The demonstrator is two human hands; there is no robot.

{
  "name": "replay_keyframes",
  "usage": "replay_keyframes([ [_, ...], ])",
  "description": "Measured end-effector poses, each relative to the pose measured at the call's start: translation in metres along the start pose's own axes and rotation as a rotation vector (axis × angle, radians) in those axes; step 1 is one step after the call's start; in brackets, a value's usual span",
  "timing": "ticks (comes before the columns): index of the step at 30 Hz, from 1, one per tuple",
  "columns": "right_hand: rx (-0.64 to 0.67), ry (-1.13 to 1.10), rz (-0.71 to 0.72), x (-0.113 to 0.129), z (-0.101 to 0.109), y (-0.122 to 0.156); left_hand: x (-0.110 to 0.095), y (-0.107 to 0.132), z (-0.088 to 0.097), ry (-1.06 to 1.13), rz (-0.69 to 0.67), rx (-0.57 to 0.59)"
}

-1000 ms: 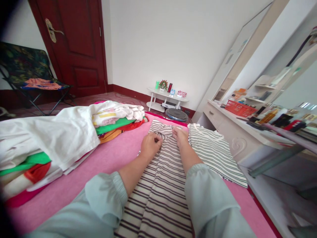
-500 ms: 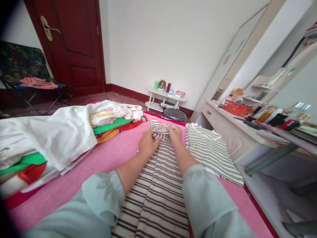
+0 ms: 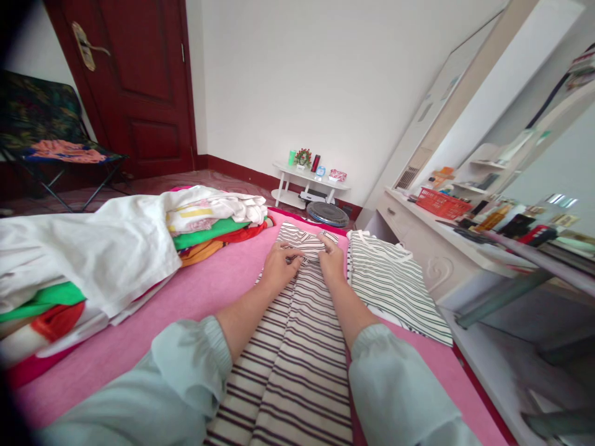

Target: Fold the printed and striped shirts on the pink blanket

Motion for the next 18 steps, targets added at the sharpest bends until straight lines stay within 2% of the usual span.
replay_keyframes([
  [3, 0.020, -0.126, 0.009, 0.004, 0.000, 0.004, 0.003, -0.002, -0.003, 0.072, -0.034, 0.032],
  [7, 0.014, -0.188, 0.014, 0.010, 0.002, 0.010, 0.007, -0.005, -0.002, 0.104, 0.009, 0.062],
  [13, -0.124, -0.225, -0.019, 0.003, 0.007, 0.008, 0.011, -0.013, 0.001, 0.236, 0.154, -0.018],
  [18, -0.240, -0.110, -0.076, -0.011, 0.011, 0.007, 0.012, -0.015, 0.001, 0.214, 0.154, -0.084],
])
Point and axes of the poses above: each hand's wrist, its own y-axis away from the middle knuckle, its own z-axis out of the back of the hand, x = y × z, the point moved 1 cm from there along -y, towards the middle knuckle, and after that the axes turned 7 degrees about -z, right-handed, at the moved point
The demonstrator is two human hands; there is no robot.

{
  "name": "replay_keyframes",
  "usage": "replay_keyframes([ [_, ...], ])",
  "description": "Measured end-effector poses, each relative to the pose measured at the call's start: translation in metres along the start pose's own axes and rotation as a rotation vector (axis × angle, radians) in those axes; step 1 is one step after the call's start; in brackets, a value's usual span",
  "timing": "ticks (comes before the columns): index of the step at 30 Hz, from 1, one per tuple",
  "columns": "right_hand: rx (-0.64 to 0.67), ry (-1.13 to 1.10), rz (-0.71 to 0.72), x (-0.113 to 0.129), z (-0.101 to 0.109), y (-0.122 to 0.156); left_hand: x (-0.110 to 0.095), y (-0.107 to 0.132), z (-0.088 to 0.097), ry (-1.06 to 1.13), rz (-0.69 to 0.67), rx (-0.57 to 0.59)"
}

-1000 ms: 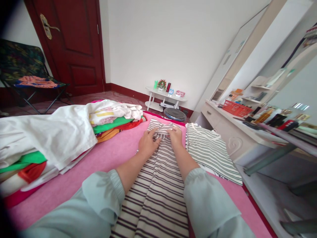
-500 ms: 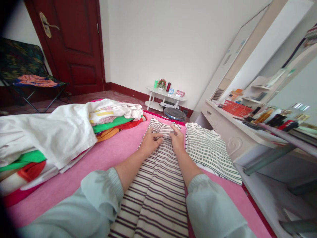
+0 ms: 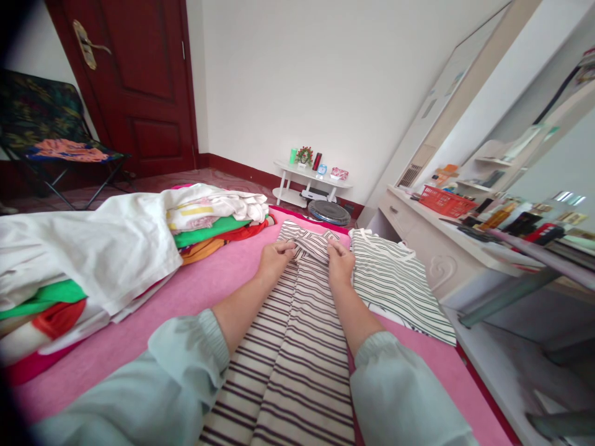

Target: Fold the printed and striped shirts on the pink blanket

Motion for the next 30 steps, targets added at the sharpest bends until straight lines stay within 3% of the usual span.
replay_keyframes([
  [6, 0.135, 0.504, 0.209, -0.002, -0.006, 0.002, -0.006, 0.007, 0.007, -0.158, -0.077, -0.020],
  [10, 0.167, 0.593, 0.251, 0.003, -0.014, 0.004, -0.013, 0.015, 0.010, -0.399, -0.123, 0.019],
  [13, 0.110, 0.618, 0.284, 0.012, -0.017, -0.005, -0.022, 0.021, 0.010, -0.627, -0.271, 0.076],
  [15, 0.078, 0.609, 0.296, 0.019, -0.018, -0.017, -0.028, 0.023, 0.010, -0.667, -0.366, 0.128],
  [22, 0.193, 0.538, 0.125, 0.019, -0.027, -0.066, -0.031, 0.026, 0.006, -0.751, -0.395, 0.284],
  [30, 0.228, 0.423, -0.028, -0.009, -0.036, -0.072, -0.026, 0.028, 0.002, -0.853, -0.385, 0.326],
])
Point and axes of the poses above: each hand's wrist, its own y-axis away from the middle knuckle, its own z-axis out of the back of the hand, x = y × z, the point moved 1 cm from there along -y, towards the middle knuckle, and after that the axes turned 7 degrees about -z, right-handed, at the moved point
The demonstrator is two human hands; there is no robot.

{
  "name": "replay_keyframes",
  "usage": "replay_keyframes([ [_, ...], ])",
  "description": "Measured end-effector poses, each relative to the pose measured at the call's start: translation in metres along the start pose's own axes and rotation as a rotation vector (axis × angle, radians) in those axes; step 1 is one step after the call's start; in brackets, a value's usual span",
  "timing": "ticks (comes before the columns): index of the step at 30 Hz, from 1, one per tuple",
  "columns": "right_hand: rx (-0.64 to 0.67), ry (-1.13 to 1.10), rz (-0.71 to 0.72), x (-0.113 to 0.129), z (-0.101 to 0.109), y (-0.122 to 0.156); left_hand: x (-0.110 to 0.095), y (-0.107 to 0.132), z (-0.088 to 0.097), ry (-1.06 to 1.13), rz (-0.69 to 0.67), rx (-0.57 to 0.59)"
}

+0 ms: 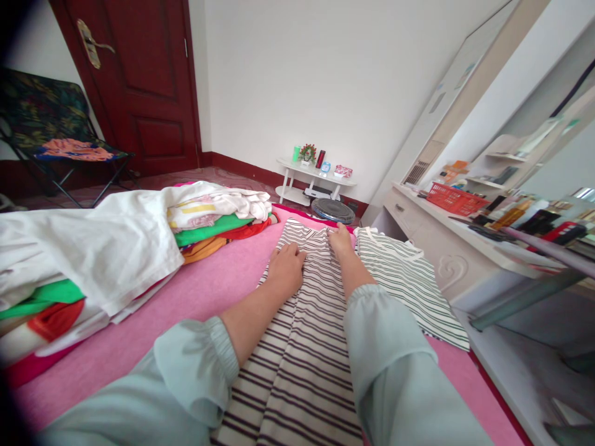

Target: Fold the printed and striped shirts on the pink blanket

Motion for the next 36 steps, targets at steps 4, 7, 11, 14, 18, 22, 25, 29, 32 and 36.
replay_keyframes([
  [4, -0.045, -0.010, 0.030, 0.004, 0.003, 0.013, -0.001, 0.000, -0.001, 0.009, 0.019, -0.001],
  [7, -0.085, 0.080, 0.190, 0.014, 0.009, 0.031, -0.002, 0.000, -0.003, 0.007, 0.041, 0.005],
  [11, 0.052, 0.459, 0.358, 0.016, 0.007, 0.056, -0.002, 0.000, -0.005, -0.008, 0.062, 0.006],
  [14, 0.269, 0.693, 0.181, 0.007, 0.001, 0.063, 0.000, 0.001, -0.003, -0.009, 0.067, 0.018],
  [18, 0.277, 0.750, 0.065, 0.003, 0.004, 0.068, 0.008, 0.005, 0.000, 0.040, 0.053, 0.055],
  [22, 0.277, 0.703, 0.033, 0.003, 0.026, 0.093, 0.015, 0.011, 0.004, 0.117, -0.007, 0.114],
  [25, 0.329, 0.699, 0.062, 0.000, 0.046, 0.126, 0.017, 0.021, 0.007, 0.148, -0.042, 0.144],
  [29, 0.337, 0.667, 0.123, -0.001, 0.066, 0.173, 0.020, 0.046, 0.019, 0.161, -0.084, 0.199],
  [32, 0.319, 0.605, 0.205, -0.001, 0.080, 0.208, 0.024, 0.073, 0.031, 0.162, -0.148, 0.267],
  [36, 0.330, 0.407, 0.268, 0.000, 0.108, 0.257, 0.035, 0.115, 0.055, 0.196, -0.277, 0.349],
])
Point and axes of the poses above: each hand's wrist, its own y-axis away from the middle knuckle, its own z-axis out of the back of the hand, x = y × z, the point moved 1 cm from there along -y, towards the middle knuckle, and after that the axes turned 7 degrees about -z, right-handed, at the moved point
